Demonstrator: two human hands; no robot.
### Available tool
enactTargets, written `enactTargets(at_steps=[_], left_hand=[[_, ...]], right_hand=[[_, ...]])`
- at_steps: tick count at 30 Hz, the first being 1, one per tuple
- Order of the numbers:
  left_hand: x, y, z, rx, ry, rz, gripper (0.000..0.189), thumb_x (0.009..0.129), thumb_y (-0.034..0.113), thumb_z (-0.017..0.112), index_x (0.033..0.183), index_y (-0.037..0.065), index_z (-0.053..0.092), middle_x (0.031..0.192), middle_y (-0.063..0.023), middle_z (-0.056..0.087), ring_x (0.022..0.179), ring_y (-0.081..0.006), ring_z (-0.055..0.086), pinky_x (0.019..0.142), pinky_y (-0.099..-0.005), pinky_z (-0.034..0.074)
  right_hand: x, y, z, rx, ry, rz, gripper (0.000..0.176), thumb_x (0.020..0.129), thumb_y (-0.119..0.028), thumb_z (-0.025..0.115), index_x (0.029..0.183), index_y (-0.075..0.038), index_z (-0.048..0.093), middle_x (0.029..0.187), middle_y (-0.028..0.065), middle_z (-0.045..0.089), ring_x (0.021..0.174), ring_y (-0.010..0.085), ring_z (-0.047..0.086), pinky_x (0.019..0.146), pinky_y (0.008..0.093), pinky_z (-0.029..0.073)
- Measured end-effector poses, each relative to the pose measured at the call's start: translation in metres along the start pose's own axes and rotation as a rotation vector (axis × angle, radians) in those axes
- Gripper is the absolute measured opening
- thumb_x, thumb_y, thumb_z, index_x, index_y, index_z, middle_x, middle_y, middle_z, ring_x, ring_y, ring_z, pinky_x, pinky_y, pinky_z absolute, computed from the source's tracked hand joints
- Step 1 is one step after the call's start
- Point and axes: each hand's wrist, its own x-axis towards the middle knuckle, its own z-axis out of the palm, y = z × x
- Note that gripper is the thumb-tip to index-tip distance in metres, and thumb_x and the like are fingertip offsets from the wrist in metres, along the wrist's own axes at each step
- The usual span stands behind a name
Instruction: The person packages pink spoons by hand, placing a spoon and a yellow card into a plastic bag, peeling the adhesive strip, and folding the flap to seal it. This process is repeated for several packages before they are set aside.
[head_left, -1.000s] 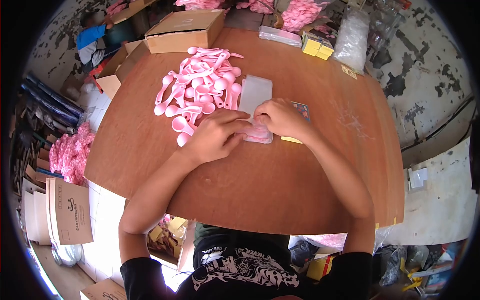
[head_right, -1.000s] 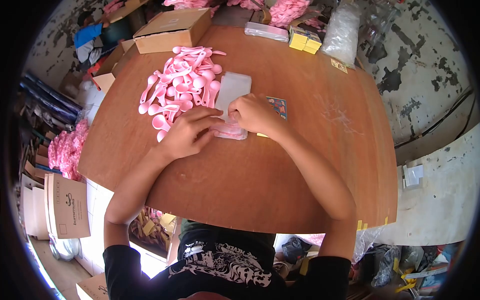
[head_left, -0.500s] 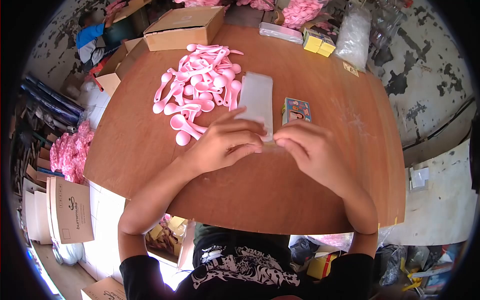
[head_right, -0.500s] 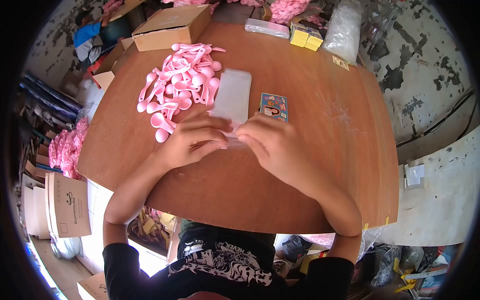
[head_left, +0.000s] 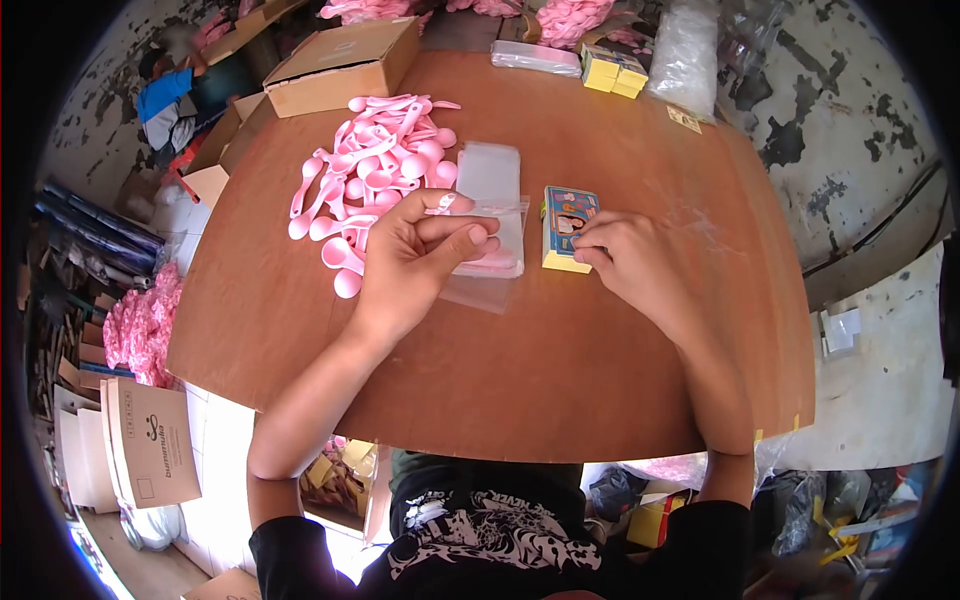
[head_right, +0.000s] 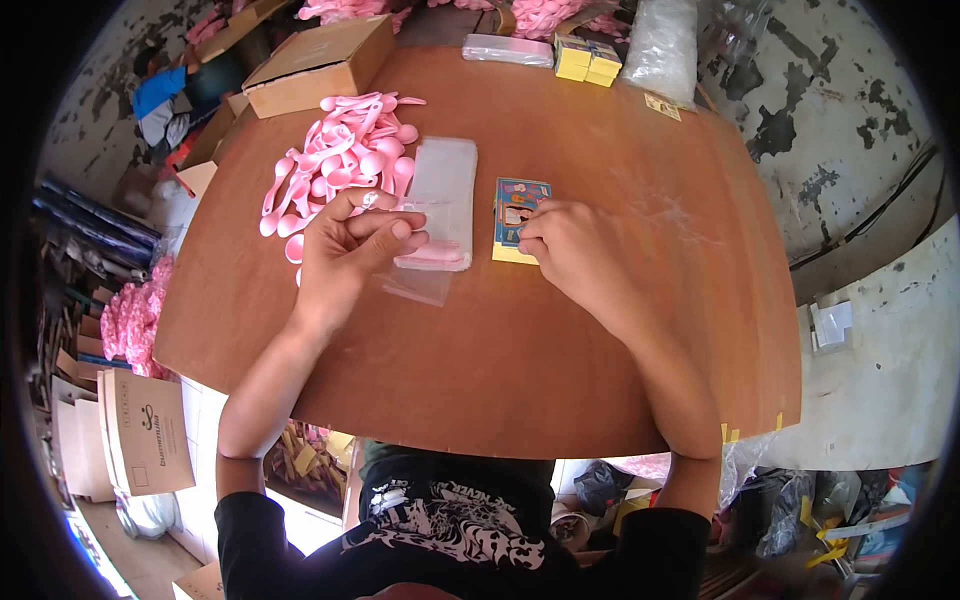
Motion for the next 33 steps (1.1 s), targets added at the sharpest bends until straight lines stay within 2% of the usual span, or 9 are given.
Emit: enactTargets(at_steps=[4, 6, 7, 11, 14, 18, 20, 27, 33], left_hand=[[-0.002, -0.007, -0.011, 0.103, 0.041, -0.014, 0.029, 0.088, 0.001, 0.069, 0.114, -0.002, 0.055, 0.096, -0.0164, 0.072, 0.088, -0.014, 0.07, 0.076, -0.026, 0.056], [-0.002, -0.007, -0.013, 0.095, 0.035, -0.052, 0.032, 0.088, 0.002, 0.07, 0.116, -0.002, 0.055, 0.096, -0.0164, 0.073, 0.088, -0.0136, 0.069, 0.076, -0.0254, 0.056], [-0.002, -0.007, -0.013, 0.083, 0.026, -0.091, 0.036, 0.087, 0.002, 0.07, 0.118, -0.003, 0.054, 0.096, -0.0164, 0.073, 0.087, -0.0133, 0.069, 0.076, -0.0248, 0.055], [-0.007, -0.015, -0.012, 0.112, -0.094, -0.122, 0.043, 0.086, 0.0, 0.07, 0.125, -0.002, 0.052, 0.098, -0.0153, 0.073, 0.093, -0.0143, 0.069, 0.083, -0.0245, 0.053], [-0.011, -0.012, -0.004, 0.131, -0.185, -0.122, 0.047, 0.086, 0.001, 0.07, 0.128, -0.004, 0.05, 0.1, -0.0144, 0.072, 0.094, -0.0134, 0.069, 0.083, -0.0229, 0.052], [-0.014, -0.008, -0.001, 0.162, -0.219, -0.171, 0.058, 0.087, 0.002, 0.069, 0.138, -0.007, 0.044, 0.099, -0.012, 0.073, 0.088, -0.0057, 0.063, 0.083, -0.0224, 0.049], [-0.014, -0.005, -0.001, 0.216, -0.234, -0.151, 0.06, 0.087, 0.002, 0.069, 0.14, -0.006, 0.042, 0.099, -0.0116, 0.073, 0.086, -0.0051, 0.062, 0.08, -0.0218, 0.049], [-0.014, 0.012, 0.013, 0.39, -0.334, -0.209, 0.064, 0.089, 0.0, 0.067, 0.146, 0.0, 0.037, 0.1, -0.0113, 0.073, 0.091, -0.007, 0.064, 0.078, -0.0208, 0.048], [-0.01, 0.018, 0.0, 0.331, -0.379, -0.158, 0.059, 0.087, -0.005, 0.066, 0.141, -0.005, 0.041, 0.114, -0.0157, 0.068, 0.093, -0.012, 0.066, 0.081, -0.0247, 0.051]], right_hand=[[0.003, -0.003, -0.004, 0.004, 0.165, -0.038, 0.006, 0.084, -0.008, 0.064, 0.086, -0.004, 0.068, 0.084, 0.0132, 0.067, 0.071, 0.0313, 0.063, 0.066, 0.0408, 0.05], [0.004, -0.016, -0.018, 0.109, 0.593, 0.061, 0.008, 0.09, -0.009, 0.062, 0.093, -0.003, 0.066, 0.083, 0.0144, 0.067, 0.069, 0.0262, 0.065, 0.065, 0.0347, 0.051], [0.0, -0.022, -0.022, 0.321, 0.621, 0.121, 0.014, 0.095, -0.014, 0.061, 0.097, -0.001, 0.064, 0.082, 0.0105, 0.068, 0.071, 0.017, 0.065, 0.067, 0.0286, 0.05], [-0.006, -0.025, -0.029, 0.623, 0.461, -0.109, 0.016, 0.096, -0.013, 0.061, 0.094, 0.003, 0.063, 0.087, 0.0032, 0.066, 0.078, 0.0083, 0.061, 0.07, 0.0254, 0.049], [-0.005, -0.027, -0.024, 0.693, 0.379, -0.081, 0.015, 0.096, -0.012, 0.061, 0.093, 0.002, 0.063, 0.086, 0.0034, 0.065, 0.078, 0.008, 0.06, 0.07, 0.0247, 0.049], [-0.002, -0.02, -0.021, 0.656, 0.347, -0.119, 0.014, 0.095, -0.012, 0.061, 0.094, 0.001, 0.063, 0.084, 0.0043, 0.065, 0.076, 0.0087, 0.059, 0.069, 0.0241, 0.048], [-0.003, -0.02, -0.026, 0.444, 0.214, -0.145, 0.011, 0.094, -0.011, 0.062, 0.095, 0.0, 0.063, 0.082, 0.0059, 0.064, 0.073, 0.0104, 0.059, 0.067, 0.0243, 0.047], [-0.007, -0.037, -0.017, 0.534, -0.005, -0.11, 0.011, 0.094, -0.011, 0.062, 0.097, -0.001, 0.064, 0.081, 0.0068, 0.063, 0.074, 0.0126, 0.059, 0.065, 0.0267, 0.047], [-0.004, -0.032, -0.006, 0.793, 0.179, 0.014, 0.012, 0.091, -0.009, 0.067, 0.096, 0.002, 0.065, 0.081, 0.005, 0.066, 0.076, 0.0088, 0.06, 0.066, 0.0256, 0.048]])
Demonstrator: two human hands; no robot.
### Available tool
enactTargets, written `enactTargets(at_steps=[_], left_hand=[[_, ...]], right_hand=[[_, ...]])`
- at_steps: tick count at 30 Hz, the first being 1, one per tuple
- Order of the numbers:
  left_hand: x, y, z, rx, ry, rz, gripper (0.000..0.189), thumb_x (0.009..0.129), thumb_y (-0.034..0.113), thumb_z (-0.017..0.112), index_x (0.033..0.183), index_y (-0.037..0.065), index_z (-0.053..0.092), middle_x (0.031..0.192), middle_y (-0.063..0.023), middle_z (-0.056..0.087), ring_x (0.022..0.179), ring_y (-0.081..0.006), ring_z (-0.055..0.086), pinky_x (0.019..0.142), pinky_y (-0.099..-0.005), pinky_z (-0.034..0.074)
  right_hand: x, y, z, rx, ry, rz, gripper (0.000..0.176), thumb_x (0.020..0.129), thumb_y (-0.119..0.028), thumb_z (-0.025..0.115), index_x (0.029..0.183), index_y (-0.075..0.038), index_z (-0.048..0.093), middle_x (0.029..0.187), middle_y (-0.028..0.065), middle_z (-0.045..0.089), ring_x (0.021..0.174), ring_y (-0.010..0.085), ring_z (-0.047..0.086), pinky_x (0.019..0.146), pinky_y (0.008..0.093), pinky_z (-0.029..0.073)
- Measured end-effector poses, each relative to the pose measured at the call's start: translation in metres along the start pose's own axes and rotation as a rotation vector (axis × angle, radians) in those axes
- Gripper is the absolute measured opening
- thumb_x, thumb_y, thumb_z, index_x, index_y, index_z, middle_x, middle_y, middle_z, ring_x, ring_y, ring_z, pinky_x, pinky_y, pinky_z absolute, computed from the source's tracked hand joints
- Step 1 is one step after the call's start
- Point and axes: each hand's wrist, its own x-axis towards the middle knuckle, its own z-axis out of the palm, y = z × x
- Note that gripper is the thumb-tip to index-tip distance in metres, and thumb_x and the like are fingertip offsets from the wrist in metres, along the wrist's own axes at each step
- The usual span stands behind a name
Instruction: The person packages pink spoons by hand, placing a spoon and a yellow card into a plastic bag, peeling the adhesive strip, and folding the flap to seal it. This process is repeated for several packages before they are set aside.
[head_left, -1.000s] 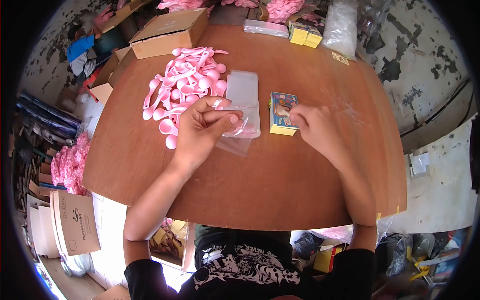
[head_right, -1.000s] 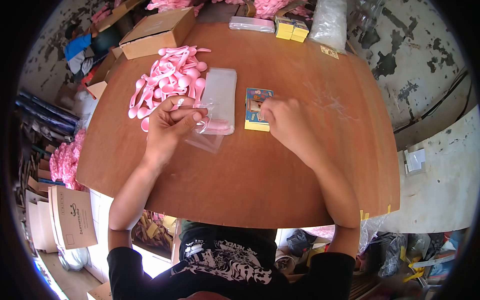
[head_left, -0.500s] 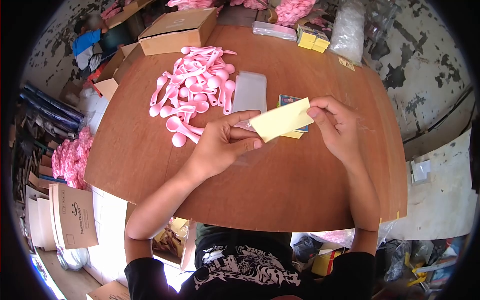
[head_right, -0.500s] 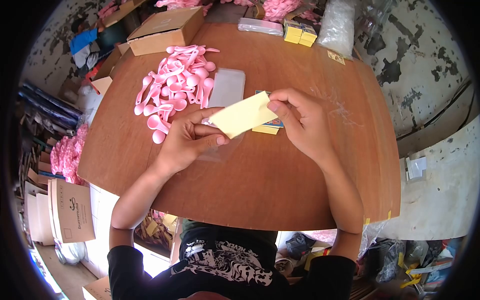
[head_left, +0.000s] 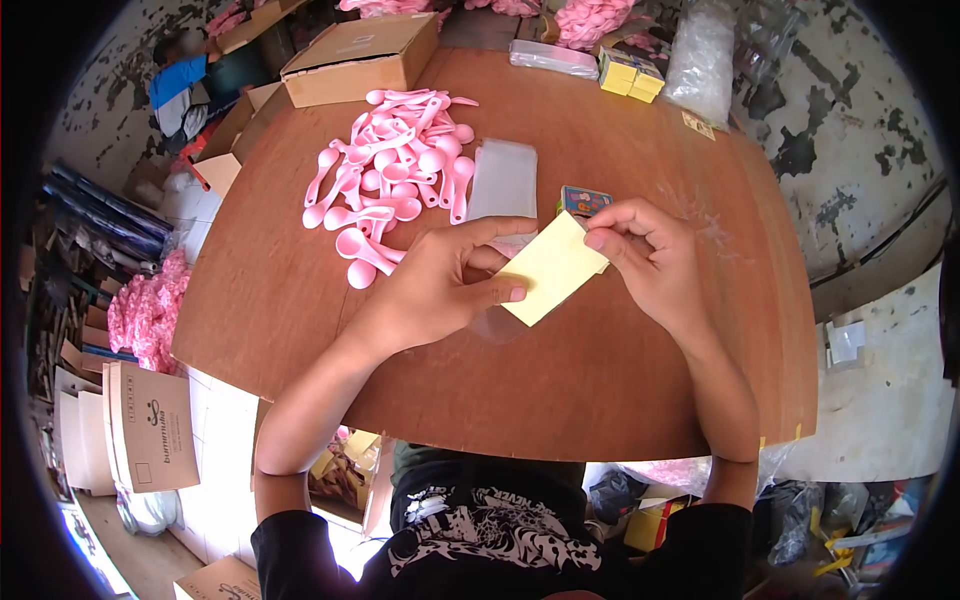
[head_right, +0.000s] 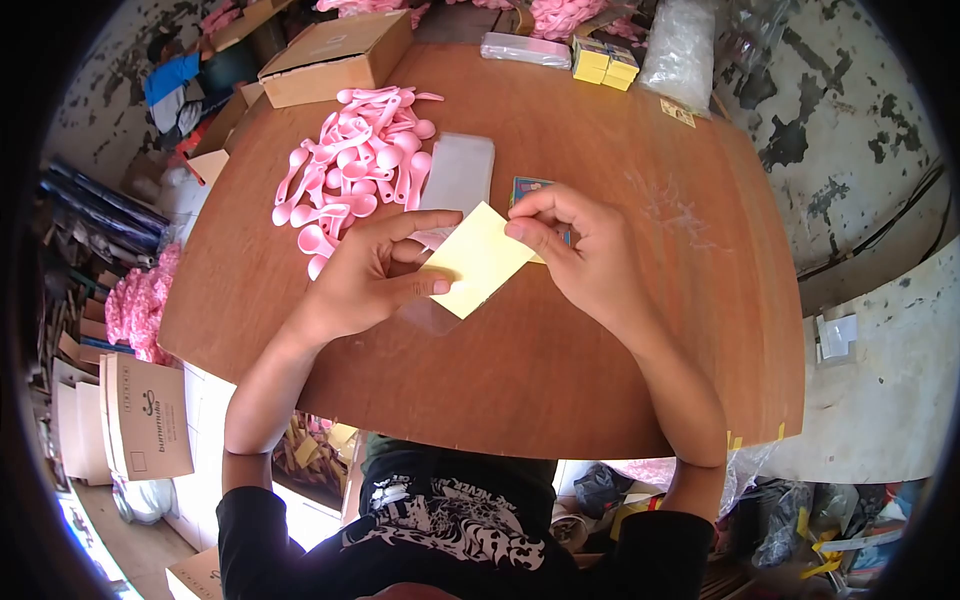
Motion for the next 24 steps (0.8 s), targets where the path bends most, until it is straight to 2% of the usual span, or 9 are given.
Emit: enactTargets(at_steps=[4, 7, 9, 10, 14, 20, 22, 23, 24], left_hand=[[0.002, 0.0, 0.002, -0.028, 0.026, -0.041, 0.056, 0.087, -0.005, 0.066, 0.139, -0.007, 0.043, 0.112, -0.0158, 0.068, 0.097, -0.0117, 0.065, 0.082, -0.0239, 0.052], [0.003, 0.002, 0.005, -0.009, 0.03, -0.014, 0.055, 0.089, -0.004, 0.065, 0.139, -0.007, 0.042, 0.109, -0.0154, 0.069, 0.097, -0.0109, 0.065, 0.08, -0.0235, 0.052], [0.004, 0.002, 0.009, -0.032, 0.125, 0.055, 0.044, 0.09, 0.005, 0.067, 0.131, -0.003, 0.054, 0.093, -0.0117, 0.073, 0.08, -0.0072, 0.064, 0.068, -0.0254, 0.052], [0.006, 0.003, 0.009, -0.032, 0.124, 0.056, 0.044, 0.09, 0.005, 0.067, 0.131, -0.003, 0.054, 0.093, -0.0117, 0.073, 0.08, -0.0072, 0.064, 0.068, -0.0254, 0.052], [0.01, 0.006, 0.007, 0.106, 0.099, 0.123, 0.027, 0.091, 0.003, 0.066, 0.116, -0.006, 0.064, 0.098, -0.012, 0.072, 0.089, -0.0096, 0.066, 0.076, -0.0226, 0.053], [0.014, -0.003, 0.017, 0.051, 0.152, 0.196, 0.017, 0.09, 0.007, 0.067, 0.102, -0.003, 0.071, 0.099, -0.0117, 0.072, 0.086, -0.0128, 0.067, 0.077, -0.0259, 0.054], [0.013, -0.006, 0.017, 0.006, 0.18, 0.269, 0.016, 0.089, 0.009, 0.069, 0.1, -0.002, 0.072, 0.099, -0.0129, 0.072, 0.083, -0.0143, 0.068, 0.075, -0.0275, 0.054], [0.011, -0.005, 0.016, 0.031, 0.151, 0.278, 0.019, 0.088, 0.01, 0.07, 0.102, -0.002, 0.072, 0.103, -0.0134, 0.07, 0.086, -0.0158, 0.068, 0.077, -0.0282, 0.054], [0.009, -0.005, 0.015, 0.057, 0.122, 0.286, 0.021, 0.086, 0.011, 0.072, 0.104, -0.001, 0.071, 0.107, -0.0139, 0.069, 0.089, -0.0172, 0.068, 0.079, -0.0289, 0.055]], right_hand=[[-0.001, 0.0, 0.002, 0.095, -0.007, 0.023, 0.012, 0.089, -0.008, 0.069, 0.095, 0.002, 0.068, 0.08, 0.0044, 0.067, 0.075, 0.0078, 0.061, 0.069, 0.0239, 0.048], [-0.002, -0.005, 0.005, -0.049, -0.1, -0.13, 0.011, 0.089, -0.008, 0.069, 0.096, 0.001, 0.07, 0.085, 0.006, 0.067, 0.079, 0.0113, 0.062, 0.071, 0.0249, 0.049], [-0.002, -0.005, 0.009, -0.098, -0.144, -0.235, 0.012, 0.089, -0.007, 0.069, 0.098, 0.0, 0.071, 0.094, 0.0086, 0.066, 0.086, 0.0161, 0.064, 0.075, 0.0272, 0.051], [-0.004, -0.008, 0.01, -0.132, -0.172, -0.219, 0.013, 0.088, -0.008, 0.069, 0.099, 0.0, 0.071, 0.102, 0.0111, 0.064, 0.094, 0.0211, 0.063, 0.081, 0.0306, 0.051], [-0.007, -0.008, 0.015, -0.138, -0.193, -0.265, 0.015, 0.088, -0.009, 0.069, 0.101, -0.001, 0.071, 0.105, 0.0121, 0.064, 0.097, 0.0229, 0.063, 0.086, 0.0328, 0.049], [-0.014, -0.01, 0.018, -0.064, -0.387, -0.179, 0.026, 0.089, -0.007, 0.067, 0.113, -0.001, 0.066, 0.105, 0.0136, 0.065, 0.095, 0.023, 0.064, 0.083, 0.0335, 0.05], [-0.017, -0.016, 0.021, 0.069, -0.485, 0.127, 0.023, 0.091, -0.006, 0.065, 0.113, 0.002, 0.064, 0.097, 0.0099, 0.068, 0.094, 0.0188, 0.066, 0.083, 0.0305, 0.051], [-0.017, -0.012, 0.021, 0.068, -0.487, 0.127, 0.023, 0.091, -0.006, 0.065, 0.113, 0.002, 0.064, 0.097, 0.0099, 0.068, 0.094, 0.0188, 0.066, 0.083, 0.0305, 0.051], [-0.018, -0.005, 0.022, 0.0, -0.505, 0.068, 0.022, 0.093, -0.007, 0.061, 0.114, 0.002, 0.063, 0.093, 0.011, 0.067, 0.083, 0.0191, 0.067, 0.076, 0.0297, 0.053]])
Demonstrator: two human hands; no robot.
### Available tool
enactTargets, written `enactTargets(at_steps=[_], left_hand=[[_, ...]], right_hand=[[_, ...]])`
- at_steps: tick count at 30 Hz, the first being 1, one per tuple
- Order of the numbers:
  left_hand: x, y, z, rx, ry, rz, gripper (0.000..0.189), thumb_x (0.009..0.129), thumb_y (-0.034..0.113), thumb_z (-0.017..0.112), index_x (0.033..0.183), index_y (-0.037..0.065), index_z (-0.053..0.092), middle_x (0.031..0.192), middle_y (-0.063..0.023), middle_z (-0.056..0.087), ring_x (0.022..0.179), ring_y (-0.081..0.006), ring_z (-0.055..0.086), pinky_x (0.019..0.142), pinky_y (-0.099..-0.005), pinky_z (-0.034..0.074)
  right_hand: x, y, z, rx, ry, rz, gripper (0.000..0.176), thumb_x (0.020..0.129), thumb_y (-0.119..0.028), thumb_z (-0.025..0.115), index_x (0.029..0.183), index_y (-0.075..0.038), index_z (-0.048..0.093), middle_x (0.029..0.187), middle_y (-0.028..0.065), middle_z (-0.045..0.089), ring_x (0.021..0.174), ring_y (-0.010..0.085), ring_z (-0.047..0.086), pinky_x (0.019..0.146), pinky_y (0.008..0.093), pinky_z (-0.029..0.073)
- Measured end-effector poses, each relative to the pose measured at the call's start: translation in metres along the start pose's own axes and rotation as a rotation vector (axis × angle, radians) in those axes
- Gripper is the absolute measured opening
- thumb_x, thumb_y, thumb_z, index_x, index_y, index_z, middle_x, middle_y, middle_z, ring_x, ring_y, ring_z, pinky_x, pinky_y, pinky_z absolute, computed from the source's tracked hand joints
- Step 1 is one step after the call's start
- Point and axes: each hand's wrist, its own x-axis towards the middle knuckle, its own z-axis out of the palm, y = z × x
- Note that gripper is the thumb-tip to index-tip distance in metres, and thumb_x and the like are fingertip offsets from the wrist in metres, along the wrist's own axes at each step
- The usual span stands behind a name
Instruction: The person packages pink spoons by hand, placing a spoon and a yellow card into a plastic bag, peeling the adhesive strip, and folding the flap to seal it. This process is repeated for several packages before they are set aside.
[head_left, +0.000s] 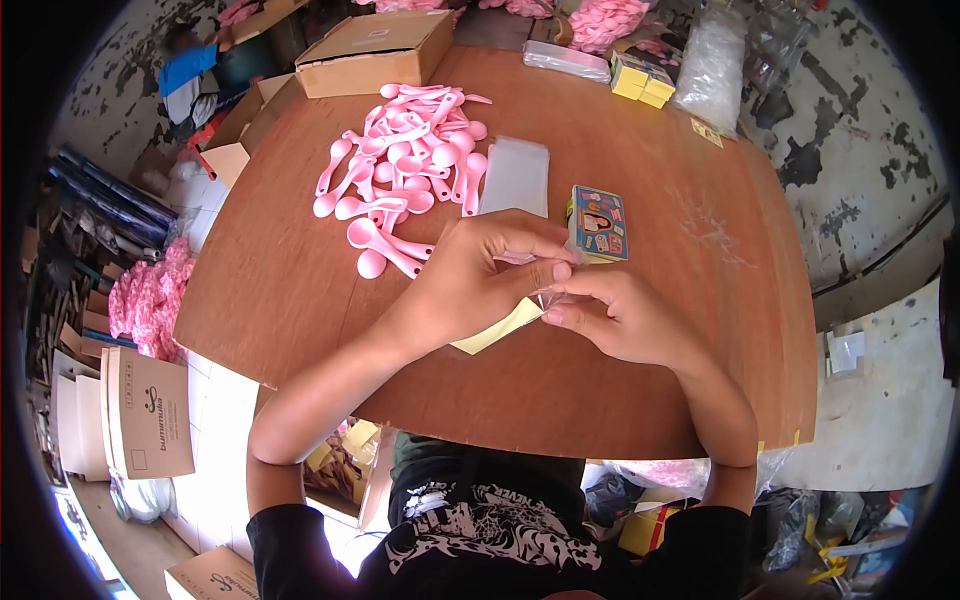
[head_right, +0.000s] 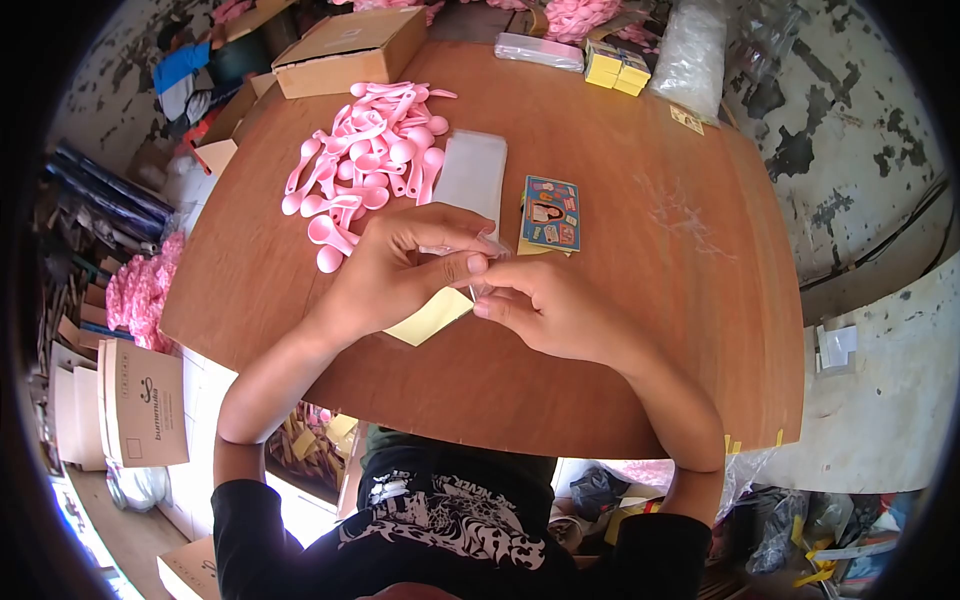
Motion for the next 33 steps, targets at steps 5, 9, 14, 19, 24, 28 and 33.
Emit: enactTargets(at_steps=[5, 9, 14, 19, 24, 28, 33], left_hand=[[-0.017, 0.002, -0.01, 0.003, -0.116, -0.164, 0.049, 0.084, 0.012, 0.076, 0.127, 0.001, 0.056, 0.103, -0.0122, 0.068, 0.097, -0.0143, 0.064, 0.082, -0.0277, 0.053], [-0.024, -0.006, -0.021, 0.178, -0.404, -0.139, 0.04, 0.079, 0.012, 0.074, 0.115, 0.003, 0.06, 0.096, -0.0144, 0.068, 0.085, -0.0301, 0.067, 0.078, -0.0395, 0.051], [-0.026, -0.016, -0.017, 0.206, -0.894, -0.135, 0.038, 0.079, 0.019, 0.075, 0.111, 0.004, 0.062, 0.091, -0.0174, 0.069, 0.085, -0.036, 0.066, 0.073, -0.0431, 0.049], [-0.03, -0.022, -0.017, 0.124, -0.892, -0.067, 0.037, 0.081, 0.018, 0.075, 0.11, -0.001, 0.061, 0.088, -0.018, 0.069, 0.077, -0.0321, 0.067, 0.066, -0.0409, 0.048], [-0.027, -0.014, -0.02, 0.087, -0.864, -0.179, 0.037, 0.078, 0.014, 0.076, 0.11, 0.001, 0.062, 0.095, -0.0158, 0.07, 0.086, -0.0298, 0.068, 0.074, -0.0401, 0.049], [-0.025, -0.013, -0.023, 0.086, -0.851, -0.155, 0.037, 0.078, 0.015, 0.077, 0.109, 0.001, 0.062, 0.094, -0.0141, 0.07, 0.083, -0.0253, 0.068, 0.075, -0.0378, 0.05], [-0.027, -0.014, -0.029, 0.035, -0.611, -0.294, 0.036, 0.08, 0.016, 0.077, 0.108, 0.001, 0.061, 0.091, -0.0096, 0.069, 0.082, -0.0166, 0.065, 0.074, -0.0332, 0.051]], right_hand=[[0.003, 0.003, 0.004, 0.07, 0.044, -0.004, 0.022, 0.098, -0.009, 0.054, 0.115, 0.002, 0.06, 0.084, 0.0103, 0.066, 0.062, 0.0154, 0.066, 0.061, 0.0252, 0.054], [0.03, 0.005, -0.011, 0.065, 0.363, 0.063, 0.021, 0.099, -0.014, 0.054, 0.114, 0.0, 0.057, 0.081, 0.0058, 0.064, 0.056, 0.0077, 0.061, 0.05, 0.0207, 0.046], [0.107, 0.041, 0.001, -0.682, 0.29, -0.467, 0.015, 0.086, -0.009, 0.064, 0.1, -0.001, 0.066, 0.087, 0.0096, 0.068, 0.079, 0.0231, 0.067, 0.067, 0.0357, 0.052], [0.173, 0.033, 0.056, -0.748, 0.211, -0.36, 0.021, 0.081, -0.017, 0.069, 0.097, -0.004, 0.07, 0.091, 0.0123, 0.068, 0.084, 0.0307, 0.066, 0.075, 0.0416, 0.052], [0.205, 0.031, 0.077, -0.677, 0.21, -0.113, 0.02, 0.08, -0.018, 0.07, 0.092, -0.002, 0.07, 0.09, 0.014, 0.068, 0.084, 0.0308, 0.067, 0.073, 0.0416, 0.053], [0.209, 0.037, 0.07, -0.554, 0.201, -0.156, 0.015, 0.079, -0.012, 0.07, 0.089, -0.001, 0.07, 0.085, 0.0158, 0.069, 0.078, 0.0306, 0.068, 0.071, 0.0412, 0.053], [0.148, 0.006, 0.024, -0.32, 0.48, -0.281, 0.009, 0.082, -0.006, 0.065, 0.088, 0.0, 0.068, 0.082, 0.0157, 0.069, 0.073, 0.0258, 0.067, 0.066, 0.0357, 0.053]])
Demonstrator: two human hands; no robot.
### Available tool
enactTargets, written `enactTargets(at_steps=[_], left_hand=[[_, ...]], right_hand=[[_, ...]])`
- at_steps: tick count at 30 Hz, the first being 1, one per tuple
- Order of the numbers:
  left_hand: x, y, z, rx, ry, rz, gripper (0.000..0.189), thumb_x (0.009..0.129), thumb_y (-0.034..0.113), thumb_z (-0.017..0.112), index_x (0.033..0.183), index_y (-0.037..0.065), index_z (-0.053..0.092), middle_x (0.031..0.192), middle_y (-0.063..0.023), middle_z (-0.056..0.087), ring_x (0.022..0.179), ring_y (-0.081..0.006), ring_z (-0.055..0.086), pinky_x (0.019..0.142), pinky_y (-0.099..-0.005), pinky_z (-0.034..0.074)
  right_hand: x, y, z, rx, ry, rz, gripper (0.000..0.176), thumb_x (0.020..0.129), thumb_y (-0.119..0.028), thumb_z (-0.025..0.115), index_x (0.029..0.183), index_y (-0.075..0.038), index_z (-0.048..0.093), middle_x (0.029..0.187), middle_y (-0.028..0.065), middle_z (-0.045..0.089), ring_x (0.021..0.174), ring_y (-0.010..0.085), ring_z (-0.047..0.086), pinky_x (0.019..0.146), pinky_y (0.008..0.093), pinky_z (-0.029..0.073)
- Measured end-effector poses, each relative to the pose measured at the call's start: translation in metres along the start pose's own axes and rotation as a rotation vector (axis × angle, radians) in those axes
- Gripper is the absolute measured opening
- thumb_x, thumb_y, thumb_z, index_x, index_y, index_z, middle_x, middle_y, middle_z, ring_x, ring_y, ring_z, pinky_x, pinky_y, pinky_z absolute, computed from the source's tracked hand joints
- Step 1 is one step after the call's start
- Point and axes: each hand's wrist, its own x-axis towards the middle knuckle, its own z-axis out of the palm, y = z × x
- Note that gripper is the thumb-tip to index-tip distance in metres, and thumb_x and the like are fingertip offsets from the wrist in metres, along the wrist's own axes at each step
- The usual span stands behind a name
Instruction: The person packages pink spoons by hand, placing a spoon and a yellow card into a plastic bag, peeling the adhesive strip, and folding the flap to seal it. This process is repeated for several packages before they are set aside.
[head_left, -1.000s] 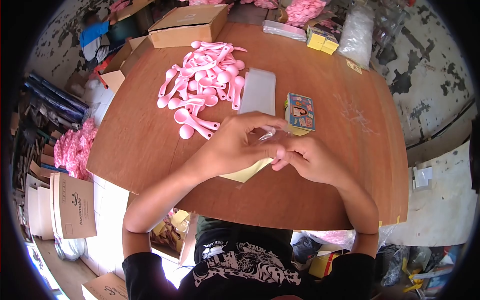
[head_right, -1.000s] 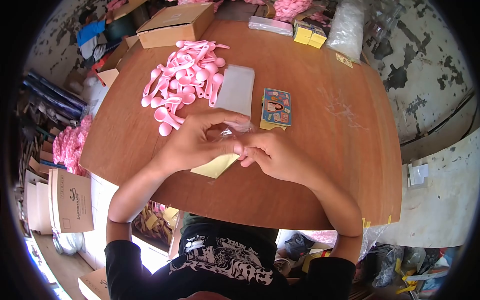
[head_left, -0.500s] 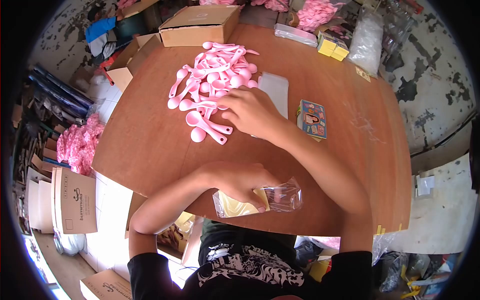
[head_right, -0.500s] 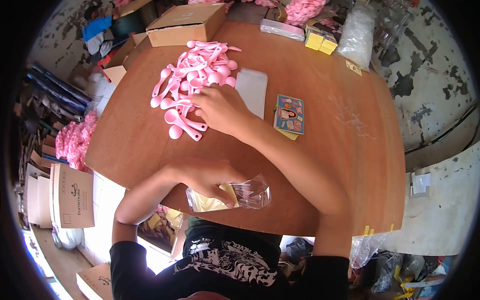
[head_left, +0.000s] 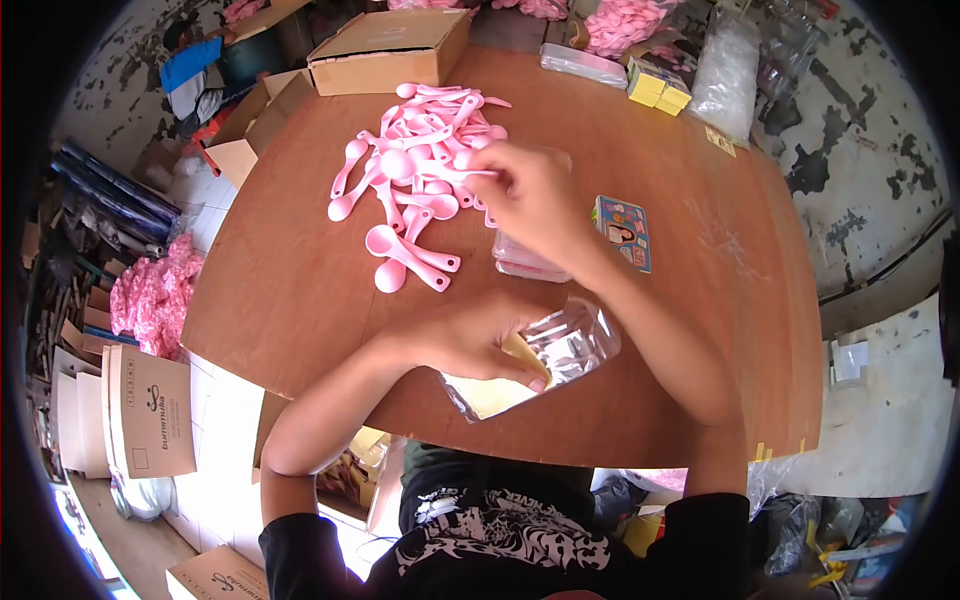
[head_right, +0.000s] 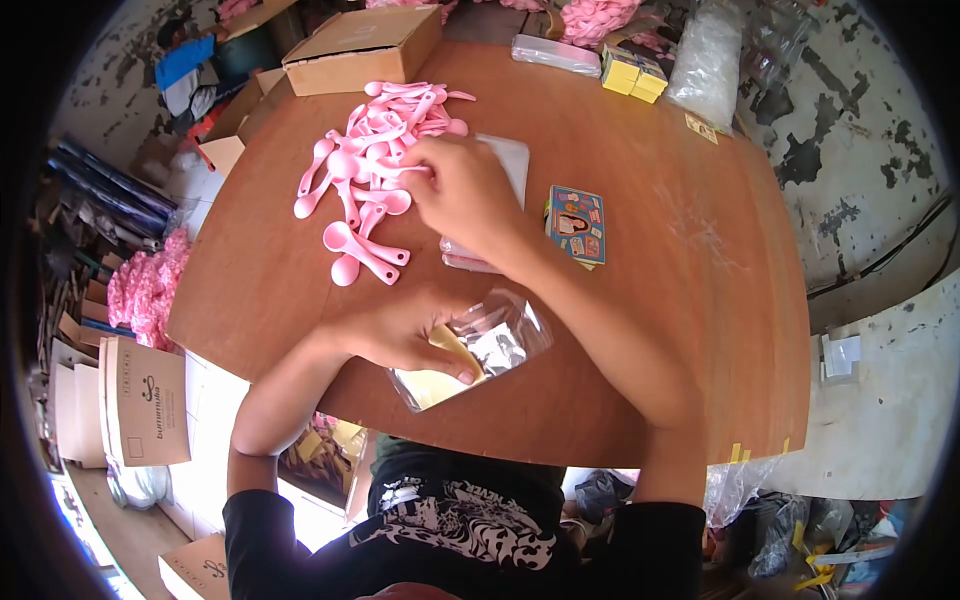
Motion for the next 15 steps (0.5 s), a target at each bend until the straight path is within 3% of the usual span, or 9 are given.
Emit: enactTargets(at_steps=[2, 4, 7, 9, 15], left_hand=[[0.004, -0.002, 0.002, -0.022, 0.169, 0.087, 0.038, 0.08, 0.015, 0.078, 0.112, 0.002, 0.06, 0.096, -0.0074, 0.068, 0.084, -0.0159, 0.064, 0.075, -0.032, 0.051], [0.008, -0.004, 0.0, 0.001, 0.262, 0.019, 0.038, 0.08, 0.015, 0.078, 0.111, 0.002, 0.061, 0.093, -0.008, 0.068, 0.083, -0.0152, 0.063, 0.074, -0.0326, 0.05], [0.012, -0.012, 0.0, 0.037, 0.353, 0.008, 0.035, 0.08, 0.015, 0.078, 0.108, 0.002, 0.063, 0.092, -0.0079, 0.068, 0.081, -0.0151, 0.063, 0.073, -0.033, 0.05], [0.011, -0.006, -0.001, 0.013, 0.357, -0.026, 0.034, 0.08, 0.015, 0.078, 0.107, 0.002, 0.063, 0.092, -0.0077, 0.068, 0.079, -0.015, 0.063, 0.072, -0.0326, 0.05], [0.01, 0.006, -0.002, -0.077, 0.322, -0.127, 0.036, 0.08, 0.013, 0.078, 0.11, 0.001, 0.061, 0.095, -0.0079, 0.067, 0.084, -0.011, 0.061, 0.074, -0.0301, 0.05]], right_hand=[[-0.018, -0.005, -0.037, 0.246, 0.09, 0.084, 0.014, 0.09, -0.01, 0.063, 0.1, -0.001, 0.068, 0.086, 0.0085, 0.07, 0.074, 0.0135, 0.064, 0.066, 0.0282, 0.051], [-0.036, -0.007, -0.079, 0.304, 0.18, 0.156, 0.018, 0.096, -0.014, 0.061, 0.107, 0.0, 0.067, 0.089, 0.0035, 0.068, 0.075, 0.0056, 0.059, 0.066, 0.023, 0.049], [-0.055, -0.014, -0.123, 0.349, 0.254, 0.244, 0.02, 0.097, -0.016, 0.06, 0.106, 0.001, 0.066, 0.087, 0.0037, 0.066, 0.073, 0.0062, 0.059, 0.066, 0.0238, 0.05], [-0.065, -0.011, -0.141, 0.504, 0.137, 0.359, 0.022, 0.097, -0.018, 0.06, 0.105, 0.001, 0.066, 0.086, 0.0029, 0.066, 0.073, 0.0075, 0.059, 0.068, 0.024, 0.049], [-0.066, 0.009, -0.14, 0.537, -0.063, 0.367, 0.023, 0.097, -0.02, 0.059, 0.104, 0.001, 0.066, 0.086, 0.0028, 0.066, 0.075, 0.0078, 0.059, 0.07, 0.023, 0.049]])
